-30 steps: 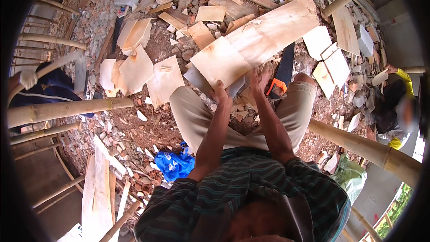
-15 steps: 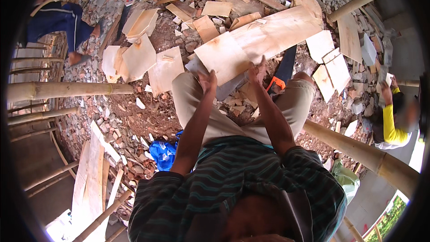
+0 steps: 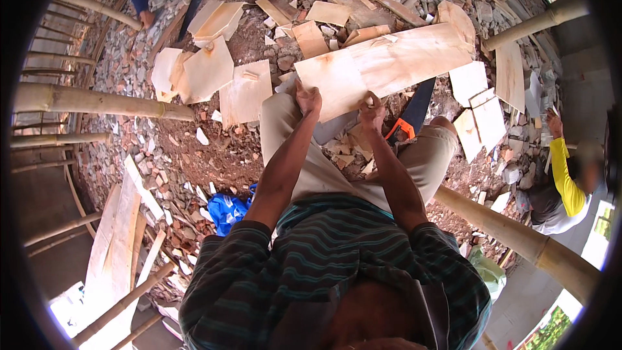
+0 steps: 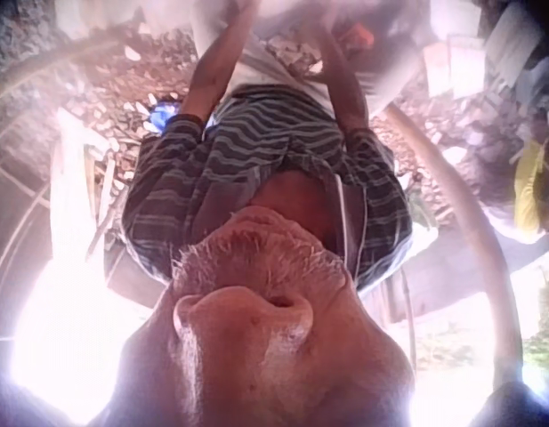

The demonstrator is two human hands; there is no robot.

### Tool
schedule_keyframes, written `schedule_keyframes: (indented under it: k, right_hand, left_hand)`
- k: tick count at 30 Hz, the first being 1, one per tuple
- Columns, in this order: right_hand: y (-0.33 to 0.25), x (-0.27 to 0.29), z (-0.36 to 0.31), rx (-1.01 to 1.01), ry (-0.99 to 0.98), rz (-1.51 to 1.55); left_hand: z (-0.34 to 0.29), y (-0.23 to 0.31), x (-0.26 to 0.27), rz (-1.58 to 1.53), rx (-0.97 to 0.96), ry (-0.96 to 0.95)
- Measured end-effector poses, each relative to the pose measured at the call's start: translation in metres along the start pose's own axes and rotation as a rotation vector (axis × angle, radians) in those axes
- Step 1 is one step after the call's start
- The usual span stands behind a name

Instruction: The person sits on the floor of a construction site and uses a hand saw to cut several pieces of plywood. They position the wood on the ground, saw through it, and separate the pieces, working among scattered debris and bamboo supports.

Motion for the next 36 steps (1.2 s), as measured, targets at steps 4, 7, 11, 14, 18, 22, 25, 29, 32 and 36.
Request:
schedule_keyframes:
  k: [4, 7, 11, 14, 18, 22, 25, 29, 32, 36]
  right_hand:
    - [0.001, 0.003, 0.001, -0.153, -0.079, 0.147]
    - [-0.005, 0.005, 0.006, -0.145, -0.146, 0.145]
    - [-0.011, 0.009, 0.01, -0.157, -0.183, 0.135]
    - [-0.015, 0.013, 0.01, -0.145, -0.187, 0.046]
    - [-0.022, 0.017, 0.012, 0.036, -0.107, -0.165]
    - [-0.004, 0.009, 0.016, -0.093, -0.127, 0.018]
    - [0.007, 0.004, 0.021, -0.059, -0.124, 0.025]
    - [0.012, 0.003, 0.025, 0.015, -0.07, 0.027]
    - [0.009, 0.005, 0.026, 0.044, -0.037, -0.011]
    - [0.001, 0.009, 0.024, 0.043, -0.036, -0.003]
  left_hand:
    - [-0.007, -0.016, -0.007, -0.334, 0.262, 0.015]
    - [-0.01, -0.007, -0.008, -0.305, 0.202, 0.054]
    - [-0.016, 0.012, -0.008, -0.401, 0.202, 0.03]
    - [-0.018, 0.044, -0.003, 0.087, 0.023, -0.046]
    - [-0.017, 0.064, 0.003, 0.21, 0.154, -0.121]
    - [-0.014, 0.068, 0.009, 0.299, 0.237, -0.155]
    - [-0.012, 0.064, 0.01, 0.308, 0.259, -0.173]
    - [-0.011, 0.062, 0.008, 0.265, 0.192, -0.192]
    - [-0.013, 0.057, 0.006, 0.385, 0.243, -0.26]
    - [-0.012, 0.057, 0.004, 0.39, 0.212, -0.258]
Point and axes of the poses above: each hand's wrist, its own z-axis towards the middle knuckle, its own x-axis out of the back of the hand, y = z × x, the point moved 5 cm from there along z, towards the middle knuckle, and after that the axes turned 2 degrees about z, right-handed, at the moved point
